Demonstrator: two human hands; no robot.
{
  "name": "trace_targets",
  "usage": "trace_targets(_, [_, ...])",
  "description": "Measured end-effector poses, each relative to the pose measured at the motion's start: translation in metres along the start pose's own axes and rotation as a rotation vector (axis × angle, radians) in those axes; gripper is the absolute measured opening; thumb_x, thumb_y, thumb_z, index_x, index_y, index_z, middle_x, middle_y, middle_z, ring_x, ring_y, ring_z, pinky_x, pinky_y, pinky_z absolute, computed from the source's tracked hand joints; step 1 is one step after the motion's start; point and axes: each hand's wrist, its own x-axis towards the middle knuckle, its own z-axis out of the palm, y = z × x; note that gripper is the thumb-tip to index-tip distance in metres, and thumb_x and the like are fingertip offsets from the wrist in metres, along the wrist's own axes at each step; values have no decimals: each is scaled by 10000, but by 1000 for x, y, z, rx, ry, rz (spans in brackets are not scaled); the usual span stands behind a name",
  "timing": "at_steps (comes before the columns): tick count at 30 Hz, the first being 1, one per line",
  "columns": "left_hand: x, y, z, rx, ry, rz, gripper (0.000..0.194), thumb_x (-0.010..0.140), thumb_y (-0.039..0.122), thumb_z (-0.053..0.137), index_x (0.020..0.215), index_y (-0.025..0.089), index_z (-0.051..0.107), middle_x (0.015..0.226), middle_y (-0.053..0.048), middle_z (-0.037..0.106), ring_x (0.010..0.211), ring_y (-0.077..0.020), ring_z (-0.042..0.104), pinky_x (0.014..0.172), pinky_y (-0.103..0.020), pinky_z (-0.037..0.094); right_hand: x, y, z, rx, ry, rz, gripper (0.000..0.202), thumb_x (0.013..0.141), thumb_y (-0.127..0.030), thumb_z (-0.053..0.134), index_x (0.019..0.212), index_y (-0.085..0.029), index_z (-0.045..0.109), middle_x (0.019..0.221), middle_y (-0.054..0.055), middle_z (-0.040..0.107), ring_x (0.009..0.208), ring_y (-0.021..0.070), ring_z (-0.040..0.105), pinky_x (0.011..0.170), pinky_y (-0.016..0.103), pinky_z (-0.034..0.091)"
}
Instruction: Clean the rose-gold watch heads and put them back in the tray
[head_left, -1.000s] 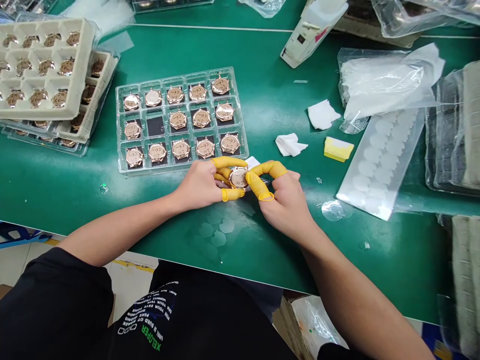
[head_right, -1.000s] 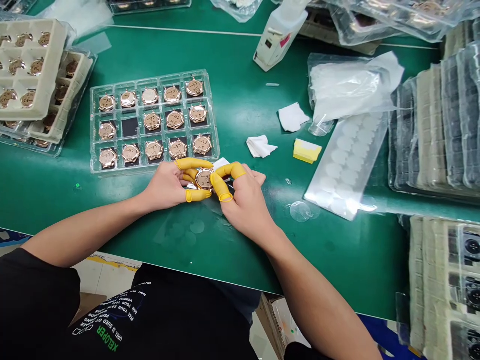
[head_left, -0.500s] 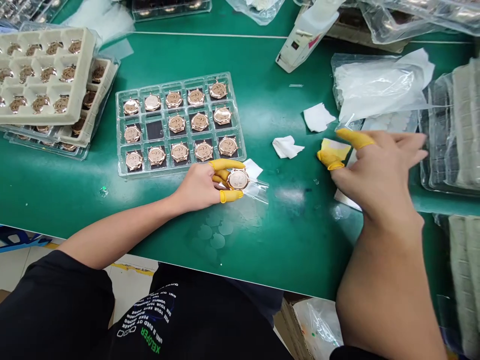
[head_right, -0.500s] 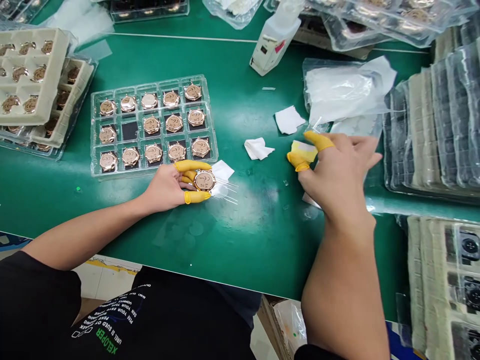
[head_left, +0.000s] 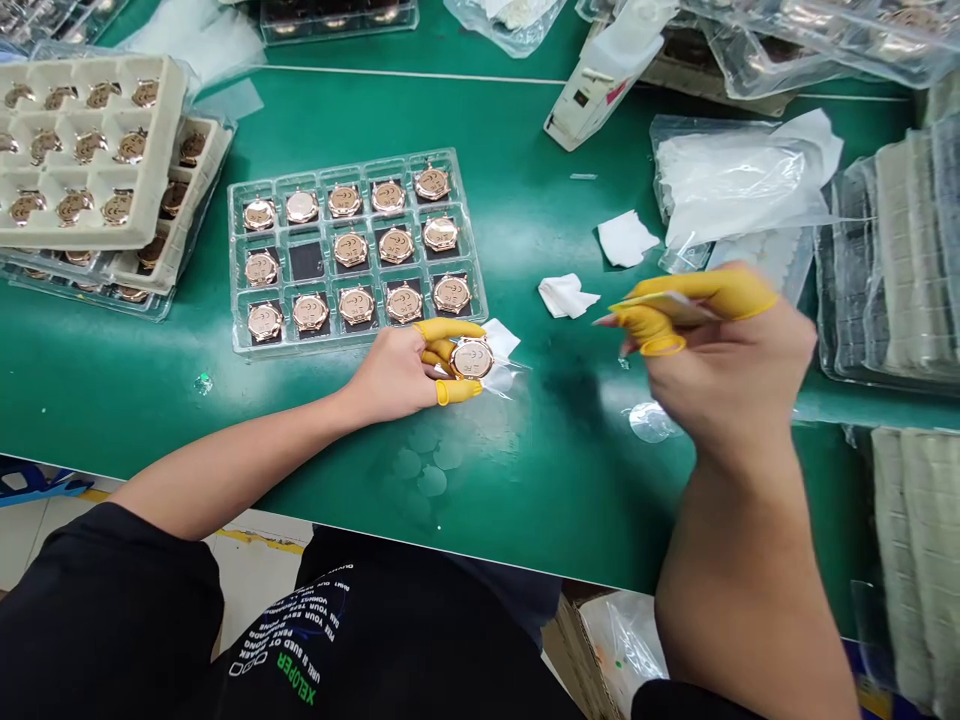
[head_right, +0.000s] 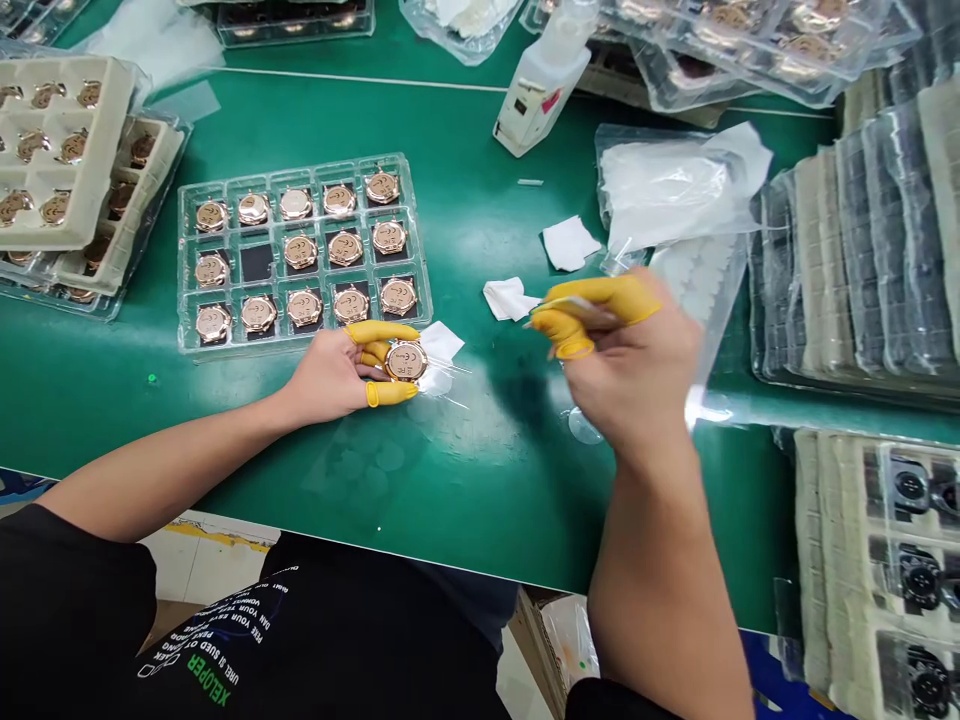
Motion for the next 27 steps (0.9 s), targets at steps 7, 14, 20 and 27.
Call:
trace_targets(7, [0,0,2,1,-1,-2,622,629,255,865,1229,146,741,846,-30,754,711,-121,667,732,-264,610,-12,-34,50,455,19,141,368,630,-405,976,887,-292,738,803,-4,690,716,200,685,670,391,569])
trace_targets(14, [0,1,1,4,-8,2,616,641,260,856,1235,148,738,854,-30,764,710,-122,676,728,-264,610,-11,-41,48,517,-68,152,324,736,-443,904,723,-228,662,719,-22,518,622,135,586,581,329,530])
trace_targets(20, [0,0,3,-19,3,13,615,632,246,869,1227,151,744,856,-31,778,719,-126,694,709,-246,601,-16,-43,57,-26,-153,-159,111,925,-267,637,838,-228,580,807,27,613,695,151,567,604,306,439])
trace_targets(27, [0,-10,4,-74,-20,54,573,649,233,849,1209,154,756,906,-32,785,754,-138,714,716,-258,613,-25,-33,86,-186,-67,-321,129,853,-151,558,949,-230,524,856,32,667,709,160,618,610,280,457])
